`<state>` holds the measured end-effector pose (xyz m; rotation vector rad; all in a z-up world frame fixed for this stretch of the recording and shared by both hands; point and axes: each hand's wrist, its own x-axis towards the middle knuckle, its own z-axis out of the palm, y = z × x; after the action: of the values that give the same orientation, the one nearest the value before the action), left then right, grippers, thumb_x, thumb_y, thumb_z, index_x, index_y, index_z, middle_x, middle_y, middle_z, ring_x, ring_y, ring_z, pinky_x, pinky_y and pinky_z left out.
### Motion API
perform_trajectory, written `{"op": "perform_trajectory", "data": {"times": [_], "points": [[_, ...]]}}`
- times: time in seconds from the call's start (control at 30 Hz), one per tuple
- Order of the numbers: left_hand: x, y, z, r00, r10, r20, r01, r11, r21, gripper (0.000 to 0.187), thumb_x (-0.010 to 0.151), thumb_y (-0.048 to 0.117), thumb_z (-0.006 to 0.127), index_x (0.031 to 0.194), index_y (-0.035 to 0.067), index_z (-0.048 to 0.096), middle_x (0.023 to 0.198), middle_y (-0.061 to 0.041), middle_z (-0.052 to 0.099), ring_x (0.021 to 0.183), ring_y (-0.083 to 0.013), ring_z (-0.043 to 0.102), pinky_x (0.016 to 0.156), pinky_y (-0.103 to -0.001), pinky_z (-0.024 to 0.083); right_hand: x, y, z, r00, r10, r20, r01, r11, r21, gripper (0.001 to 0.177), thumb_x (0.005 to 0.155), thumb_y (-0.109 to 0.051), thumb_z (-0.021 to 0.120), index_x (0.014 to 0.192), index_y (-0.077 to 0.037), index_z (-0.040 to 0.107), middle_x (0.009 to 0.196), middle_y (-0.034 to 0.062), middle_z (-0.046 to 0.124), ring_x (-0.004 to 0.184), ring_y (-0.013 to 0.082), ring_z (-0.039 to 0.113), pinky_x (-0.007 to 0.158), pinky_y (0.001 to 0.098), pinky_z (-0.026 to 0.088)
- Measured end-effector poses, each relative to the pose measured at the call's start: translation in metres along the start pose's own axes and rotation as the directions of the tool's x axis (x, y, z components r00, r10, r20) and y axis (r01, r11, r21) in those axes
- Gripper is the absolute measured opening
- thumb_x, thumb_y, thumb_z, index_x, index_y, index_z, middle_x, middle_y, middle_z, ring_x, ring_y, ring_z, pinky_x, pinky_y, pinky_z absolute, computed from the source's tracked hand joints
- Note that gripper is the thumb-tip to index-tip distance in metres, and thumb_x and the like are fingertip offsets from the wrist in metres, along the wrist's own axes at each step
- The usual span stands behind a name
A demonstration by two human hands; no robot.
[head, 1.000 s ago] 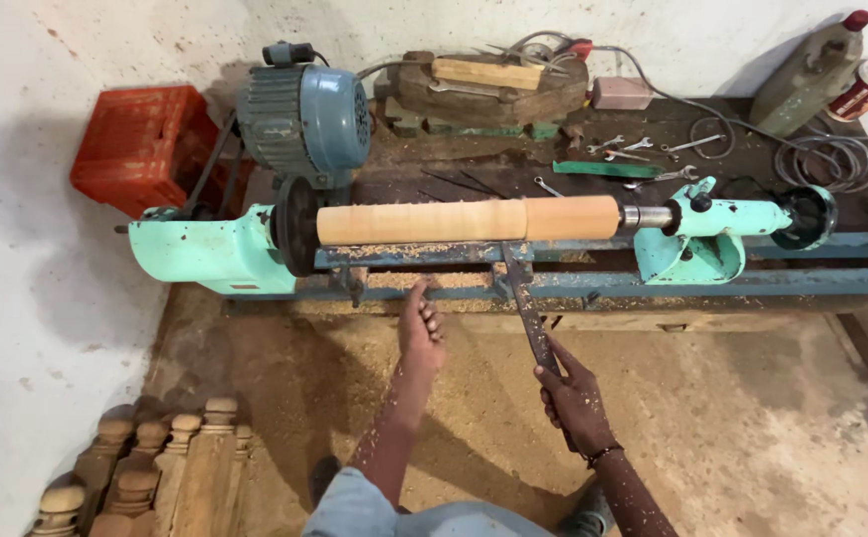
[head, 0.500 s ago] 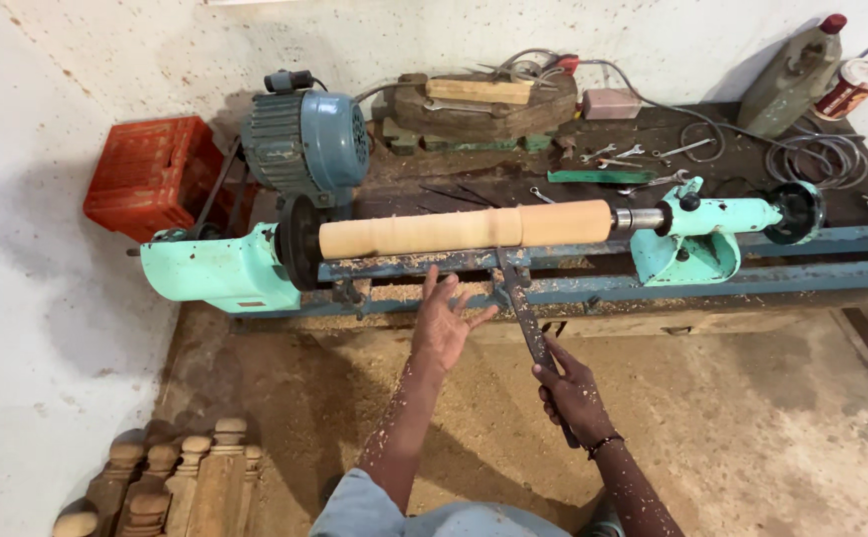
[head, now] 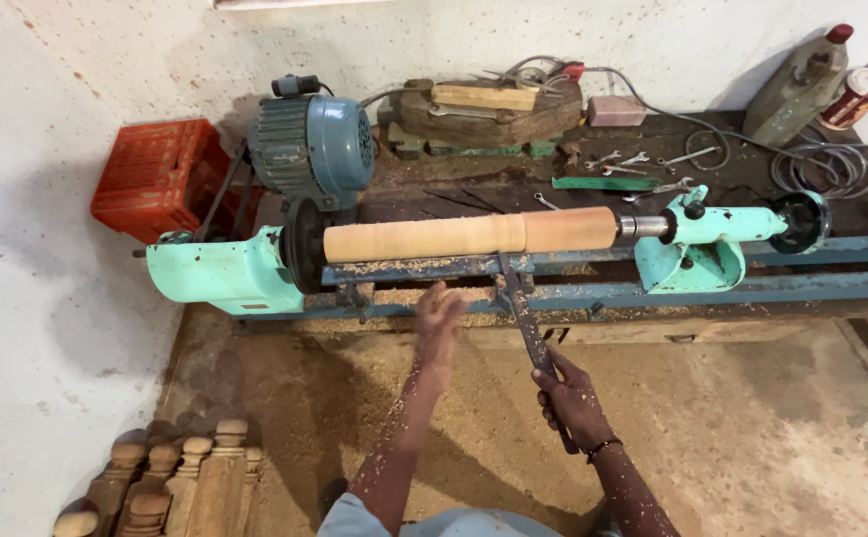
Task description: The person shapes a wooden cylinder on a lathe using a chisel. They then walk to a collection area to pick up several pieces of sandpaper and a metal scraper before returning to the lathe to continue refining the workpiece.
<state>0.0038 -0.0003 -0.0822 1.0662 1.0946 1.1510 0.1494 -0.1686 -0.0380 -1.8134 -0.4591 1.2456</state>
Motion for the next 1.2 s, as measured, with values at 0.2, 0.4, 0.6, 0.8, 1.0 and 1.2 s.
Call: {"op": "perform_trajectory", "data": {"times": [0.2, 0.4, 0.6, 0.8, 1.0, 1.2], "points": [[-0.018, 0.004, -0.001, 0.975, -0.109, 0.193, 0.106, 0.994, 0.024, 0.097, 0.076, 0.042, 0.086, 0.149, 0.019, 0.027, 0.145, -0.009, 0.026, 0.119, -0.0119, 0.045, 0.083, -0.024, 0.046, -0.001, -0.001, 0.002, 1.000, 0.002, 0.011, -0.002, 1.000, 0.009, 0.059, 0.095, -0.019, 0.065, 0.152, -0.022, 0.050, 0.060, 0.0027, 0.055, 0.045, 0.0128, 0.049, 0.041, 0.0307, 0.042], [-0.001, -0.041, -0.004, 0.941, -0.281, -0.187, 0.255, 0.955, -0.153, 0.031, 0.082, 0.017, 0.079, 0.081, 0.014, 0.048, 0.077, -0.001, 0.044, 0.060, -0.0103, 0.042, 0.048, -0.026, 0.035, -0.003, -0.001, 0.001, 1.000, -0.001, 0.004, 0.001, 1.000, -0.011, 0.060, 0.095, -0.019, 0.064, 0.153, -0.023, 0.049, 0.060, 0.0029, 0.055, 0.045, 0.0126, 0.049, 0.042, 0.0305, 0.043], [-0.005, -0.056, -0.013, 0.876, -0.442, -0.194, 0.360, 0.865, -0.350, 0.033, 0.083, 0.002, 0.067, 0.060, 0.016, 0.045, 0.053, 0.003, 0.043, 0.039, -0.0085, 0.038, 0.035, -0.027, 0.028, -0.001, 0.004, 0.001, 1.000, 0.024, 0.000, -0.024, 1.000, -0.003, 0.059, 0.096, -0.020, 0.064, 0.153, -0.022, 0.049, 0.061, 0.0031, 0.055, 0.045, 0.0131, 0.049, 0.041, 0.0310, 0.042], [-0.013, -0.043, -0.011, 0.885, -0.405, -0.230, 0.334, 0.895, -0.295, 0.035, 0.078, -0.004, 0.066, 0.063, 0.016, 0.042, 0.056, 0.003, 0.042, 0.040, -0.0097, 0.035, 0.034, -0.027, 0.028, 0.000, 0.008, -0.001, 1.000, 0.016, 0.011, -0.016, 1.000, 0.005, 0.059, 0.095, -0.019, 0.064, 0.153, -0.020, 0.049, 0.060, 0.0037, 0.054, 0.045, 0.0134, 0.049, 0.041, 0.0316, 0.043], [-0.022, -0.024, -0.007, 0.907, -0.359, -0.222, 0.316, 0.926, -0.207, 0.020, 0.076, 0.003, 0.074, 0.083, 0.008, 0.055, 0.076, -0.008, 0.054, 0.058, -0.0156, 0.049, 0.045, -0.025, 0.043, -0.003, 0.009, -0.001, 1.000, 0.007, 0.000, -0.007, 1.000, -0.014, 0.059, 0.095, -0.019, 0.064, 0.153, -0.018, 0.049, 0.061, 0.0043, 0.056, 0.046, 0.0136, 0.051, 0.042, 0.0317, 0.044], [-0.032, -0.003, -0.003, 0.975, -0.217, -0.048, 0.222, 0.961, 0.163, 0.121, 0.069, 0.063, 0.075, 0.163, 0.026, 0.009, 0.168, -0.012, 0.008, 0.155, -0.0283, 0.009, 0.118, -0.060, 0.019, -0.003, 0.009, 0.000, 1.000, 0.026, 0.005, -0.026, 1.000, 0.017, 0.057, 0.095, -0.019, 0.064, 0.151, -0.017, 0.052, 0.062, 0.0040, 0.056, 0.047, 0.0141, 0.052, 0.042, 0.0318, 0.043]]}}
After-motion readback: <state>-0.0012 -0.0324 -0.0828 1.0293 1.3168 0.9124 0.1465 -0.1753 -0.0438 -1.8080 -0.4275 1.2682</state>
